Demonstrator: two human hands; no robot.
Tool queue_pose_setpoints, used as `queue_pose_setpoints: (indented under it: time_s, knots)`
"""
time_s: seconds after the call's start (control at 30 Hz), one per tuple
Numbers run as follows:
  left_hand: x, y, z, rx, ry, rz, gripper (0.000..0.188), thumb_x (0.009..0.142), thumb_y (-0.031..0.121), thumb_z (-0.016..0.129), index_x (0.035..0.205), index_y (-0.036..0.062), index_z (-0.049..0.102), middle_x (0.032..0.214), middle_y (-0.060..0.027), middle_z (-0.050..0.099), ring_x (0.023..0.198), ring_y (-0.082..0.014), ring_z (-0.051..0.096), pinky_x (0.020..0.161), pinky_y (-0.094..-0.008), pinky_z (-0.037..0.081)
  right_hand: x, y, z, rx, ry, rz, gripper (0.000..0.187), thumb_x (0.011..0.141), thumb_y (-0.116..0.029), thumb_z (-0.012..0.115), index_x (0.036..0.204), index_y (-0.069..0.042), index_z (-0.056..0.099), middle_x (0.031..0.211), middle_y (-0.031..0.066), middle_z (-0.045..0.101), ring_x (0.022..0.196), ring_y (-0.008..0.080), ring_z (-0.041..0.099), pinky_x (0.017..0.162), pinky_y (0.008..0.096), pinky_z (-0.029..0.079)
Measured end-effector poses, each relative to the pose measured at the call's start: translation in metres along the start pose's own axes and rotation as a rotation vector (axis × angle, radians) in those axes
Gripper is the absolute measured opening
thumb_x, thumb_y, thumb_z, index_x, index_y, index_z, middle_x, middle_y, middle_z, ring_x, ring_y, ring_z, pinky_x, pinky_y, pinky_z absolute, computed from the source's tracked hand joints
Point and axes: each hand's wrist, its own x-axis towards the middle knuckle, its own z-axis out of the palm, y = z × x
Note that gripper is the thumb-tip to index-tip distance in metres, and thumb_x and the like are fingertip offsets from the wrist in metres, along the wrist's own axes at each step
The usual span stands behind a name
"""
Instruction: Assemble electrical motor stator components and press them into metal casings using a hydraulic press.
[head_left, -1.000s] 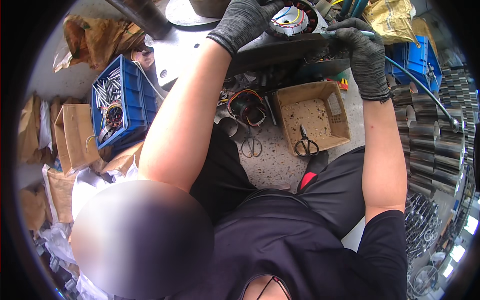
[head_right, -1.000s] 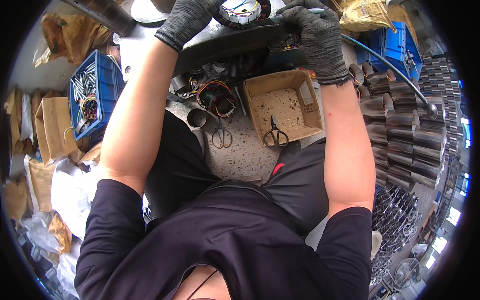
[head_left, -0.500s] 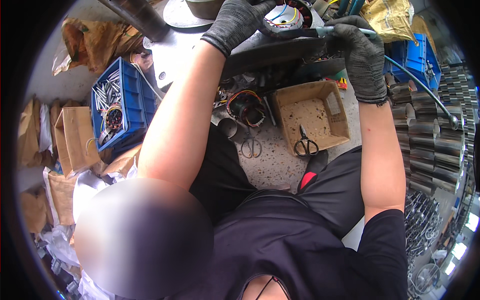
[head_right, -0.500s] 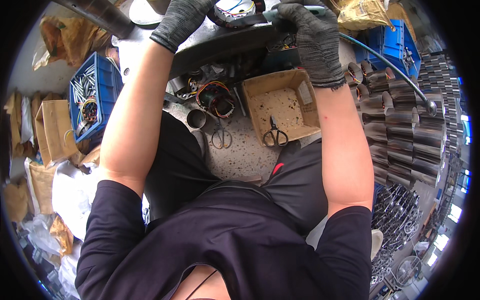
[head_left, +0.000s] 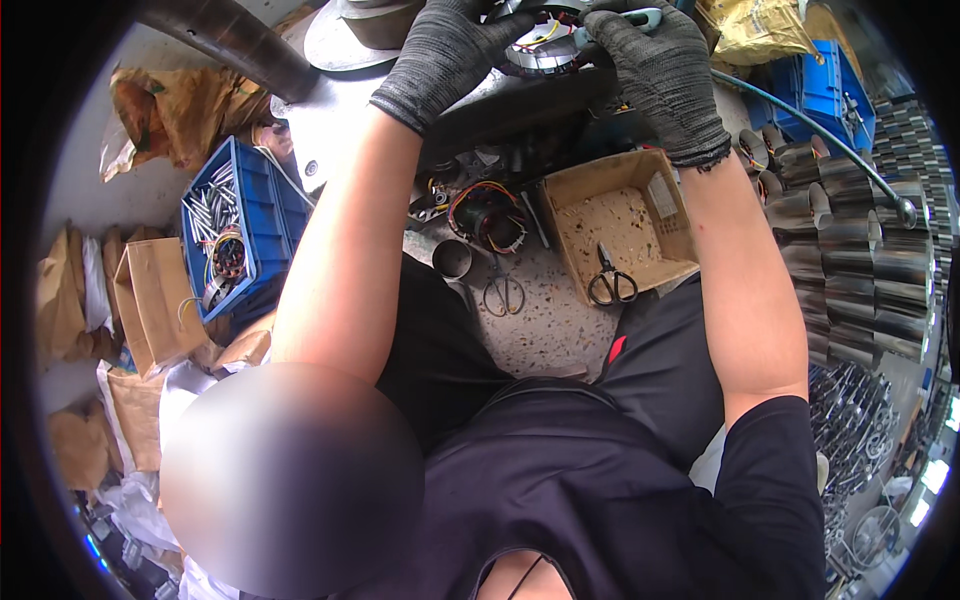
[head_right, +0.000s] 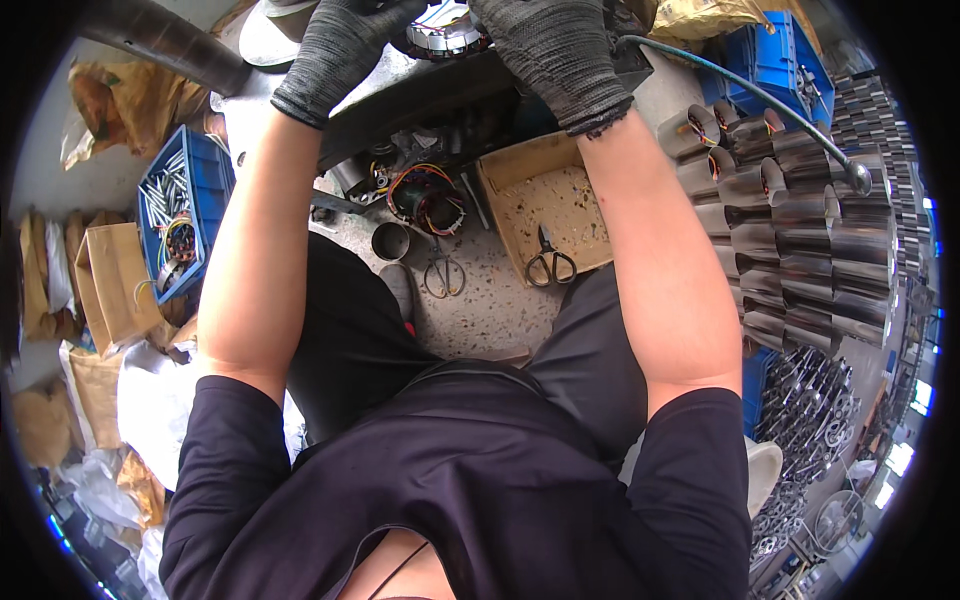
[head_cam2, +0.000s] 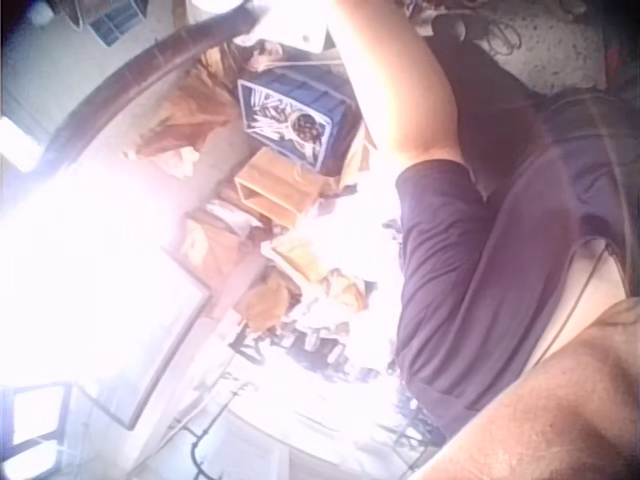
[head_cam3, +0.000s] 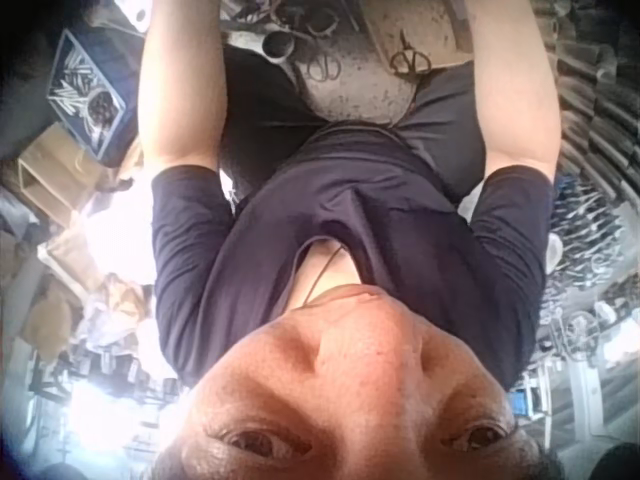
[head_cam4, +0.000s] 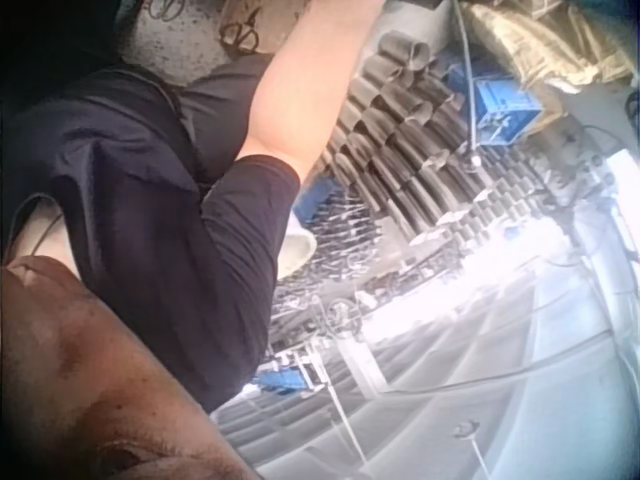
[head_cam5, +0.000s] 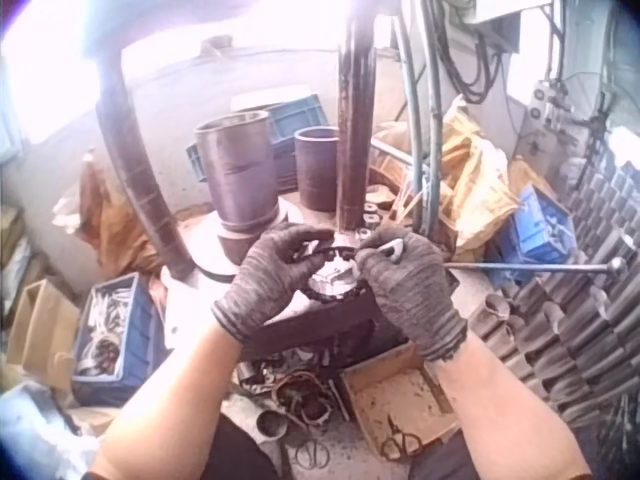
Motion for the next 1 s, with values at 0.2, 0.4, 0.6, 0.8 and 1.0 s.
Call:
queue_pose_setpoints:
  time_s: [0.2, 0.4, 0.6, 0.8, 1.0]
  knots:
    - [-0.003, 0.005, 0.003, -0.224, -0.003, -0.132, 0.037, 0.097, 0.0, 0.069, 0.133, -0.005, 0.062, 0.123, -0.0118, 0.069, 0.105, -0.0169, 0.068, 0.077, -0.0273, 0.064, 0.006, 0.002, -0.014, -0.057, -0.097, -0.07, 0.007, 0.091, -0.005, 0.065, 0.086, -0.002, 0.069, 0.071, 0.0053, 0.068, 0.066, 0.013, 0.065, 0.061, 0.0293, 0.051]
    - [-0.003, 0.001, 0.001, -0.25, -0.023, -0.159, 0.039, 0.097, 0.0, 0.069, 0.135, -0.0055, 0.059, 0.124, -0.012, 0.067, 0.105, -0.0185, 0.068, 0.074, -0.0308, 0.067, -0.002, -0.01, 0.003, -0.153, 0.145, -0.182, 0.009, 0.09, -0.009, 0.067, 0.086, -0.001, 0.069, 0.07, 0.0085, 0.068, 0.065, 0.016, 0.066, 0.06, 0.0318, 0.052]
    - [-0.003, 0.003, 0.002, -0.317, -0.018, -0.16, 0.04, 0.097, 0.001, 0.069, 0.135, -0.0065, 0.058, 0.123, -0.0129, 0.066, 0.105, -0.0194, 0.068, 0.073, -0.0332, 0.069, -0.004, -0.002, 0.008, -0.234, 0.091, -0.134, 0.012, 0.091, -0.011, 0.068, 0.094, 0.0, 0.069, 0.07, 0.0099, 0.068, 0.065, 0.0162, 0.066, 0.061, 0.0319, 0.052]
    - [-0.002, 0.003, 0.0, -0.111, -0.002, -0.065, 0.038, 0.095, 0.001, 0.072, 0.132, -0.0039, 0.063, 0.12, -0.0099, 0.07, 0.107, -0.0159, 0.067, 0.085, -0.029, 0.061, -0.009, -0.007, -0.005, 0.075, 0.011, 0.019, 0.011, 0.091, -0.01, 0.069, 0.097, -0.002, 0.07, 0.075, 0.0061, 0.07, 0.066, 0.0127, 0.064, 0.061, 0.0295, 0.051]
    - [-0.004, 0.005, 0.001, -0.194, 0.006, -0.14, 0.038, 0.095, 0.003, 0.073, 0.131, -0.0031, 0.064, 0.119, -0.009, 0.071, 0.107, -0.0143, 0.067, 0.082, -0.0276, 0.06, -0.015, -0.009, -0.003, -0.046, 0.01, -0.035, 0.01, 0.093, -0.008, 0.069, 0.101, -0.002, 0.07, 0.075, 0.0038, 0.068, 0.065, 0.0096, 0.062, 0.061, 0.0254, 0.05]
